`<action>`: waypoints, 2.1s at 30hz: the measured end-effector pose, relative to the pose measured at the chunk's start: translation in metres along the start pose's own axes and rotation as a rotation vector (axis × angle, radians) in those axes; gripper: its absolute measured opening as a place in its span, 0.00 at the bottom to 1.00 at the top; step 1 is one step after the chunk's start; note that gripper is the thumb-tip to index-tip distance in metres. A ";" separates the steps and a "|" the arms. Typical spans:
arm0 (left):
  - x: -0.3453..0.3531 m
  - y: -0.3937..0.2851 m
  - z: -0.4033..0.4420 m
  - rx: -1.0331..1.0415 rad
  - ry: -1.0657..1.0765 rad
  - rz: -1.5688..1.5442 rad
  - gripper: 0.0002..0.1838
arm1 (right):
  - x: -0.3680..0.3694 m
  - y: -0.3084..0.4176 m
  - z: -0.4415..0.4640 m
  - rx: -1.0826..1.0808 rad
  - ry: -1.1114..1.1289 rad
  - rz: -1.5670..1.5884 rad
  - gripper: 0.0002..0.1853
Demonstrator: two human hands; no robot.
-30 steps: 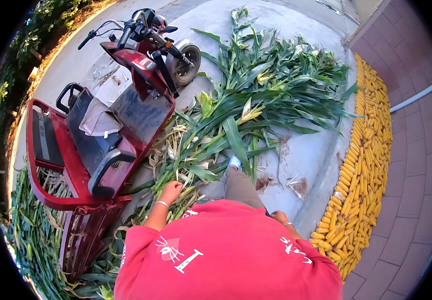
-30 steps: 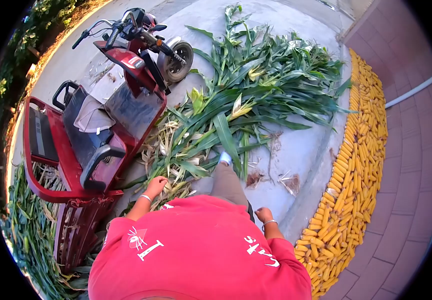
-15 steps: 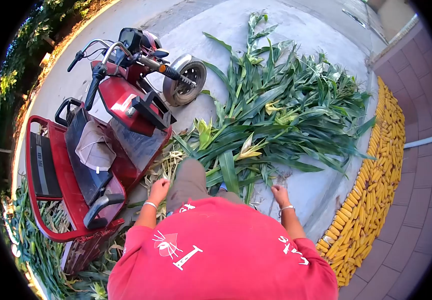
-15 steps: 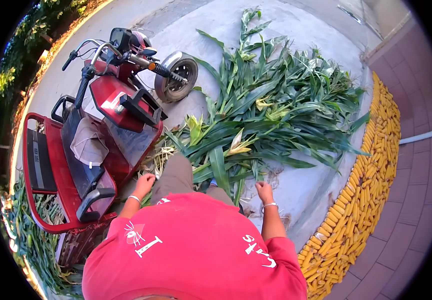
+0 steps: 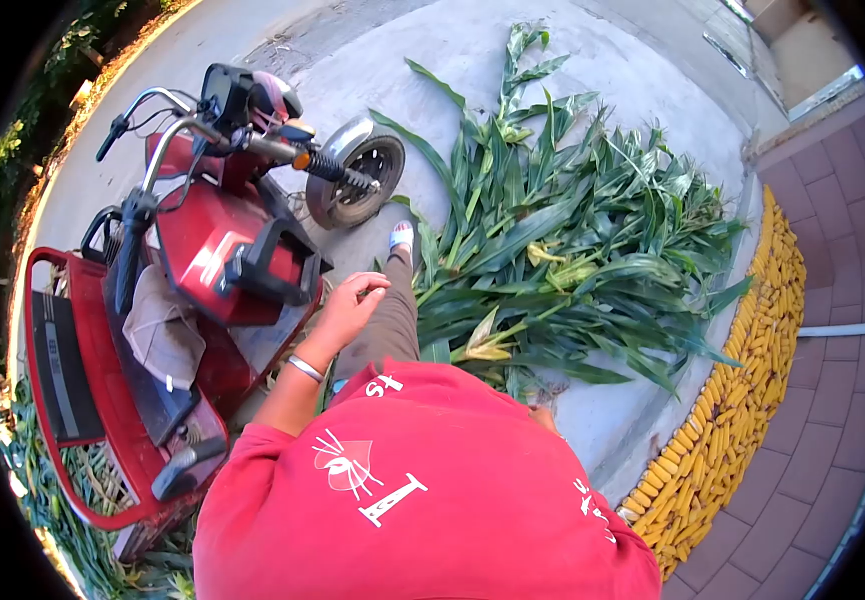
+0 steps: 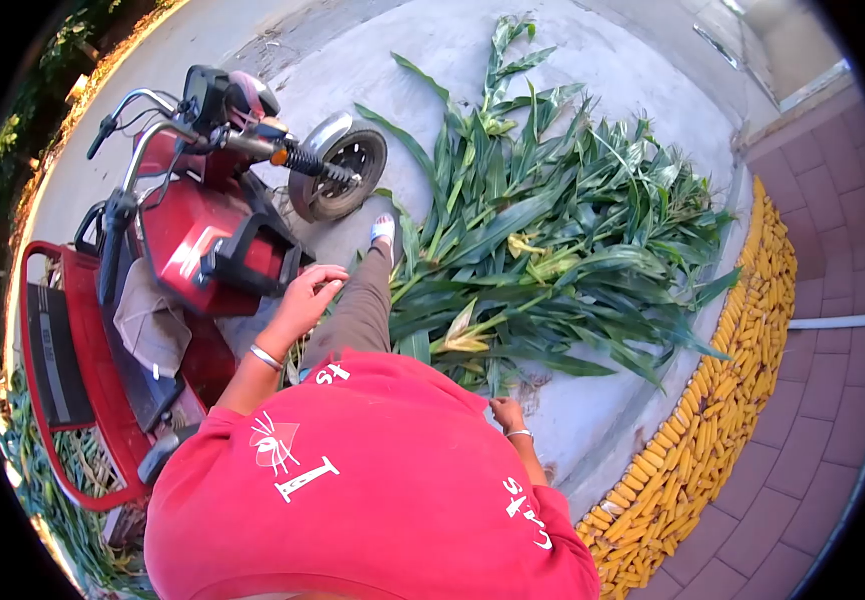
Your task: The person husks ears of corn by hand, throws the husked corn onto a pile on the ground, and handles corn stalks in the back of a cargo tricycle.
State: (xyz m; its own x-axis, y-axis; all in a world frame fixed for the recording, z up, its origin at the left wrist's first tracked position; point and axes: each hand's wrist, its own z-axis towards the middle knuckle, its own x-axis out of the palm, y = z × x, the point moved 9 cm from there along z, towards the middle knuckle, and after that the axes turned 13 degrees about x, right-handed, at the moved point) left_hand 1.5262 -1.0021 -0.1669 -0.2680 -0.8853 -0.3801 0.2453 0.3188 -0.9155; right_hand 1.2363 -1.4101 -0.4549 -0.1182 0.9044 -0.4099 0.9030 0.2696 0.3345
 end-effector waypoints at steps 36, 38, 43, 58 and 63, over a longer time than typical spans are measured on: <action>-0.232 0.458 0.510 -0.922 -0.529 0.361 0.13 | -0.125 1.123 0.549 -0.582 0.069 -0.792 0.17; -0.184 0.481 0.499 -0.999 -0.227 0.392 0.15 | -0.130 1.222 0.544 -0.637 0.074 -0.567 0.16; -0.143 0.469 0.518 -1.171 -0.111 0.288 0.17 | -0.094 1.375 0.554 -0.650 0.152 -0.277 0.12; -0.416 0.579 0.684 -0.945 -0.734 0.161 0.12 | 0.158 1.467 0.625 -0.615 0.306 -1.242 0.16; -0.543 0.592 0.715 -0.856 -0.958 0.176 0.12 | 0.251 1.603 0.641 -0.734 0.205 -1.264 0.16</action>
State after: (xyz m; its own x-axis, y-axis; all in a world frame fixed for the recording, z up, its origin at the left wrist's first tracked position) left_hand 2.4826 -0.5744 -0.4078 0.5636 -0.5847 -0.5835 -0.5562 0.2537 -0.7914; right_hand 2.9194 -0.9627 -0.5654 -0.7619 -0.0404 -0.6465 -0.2408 0.9442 0.2248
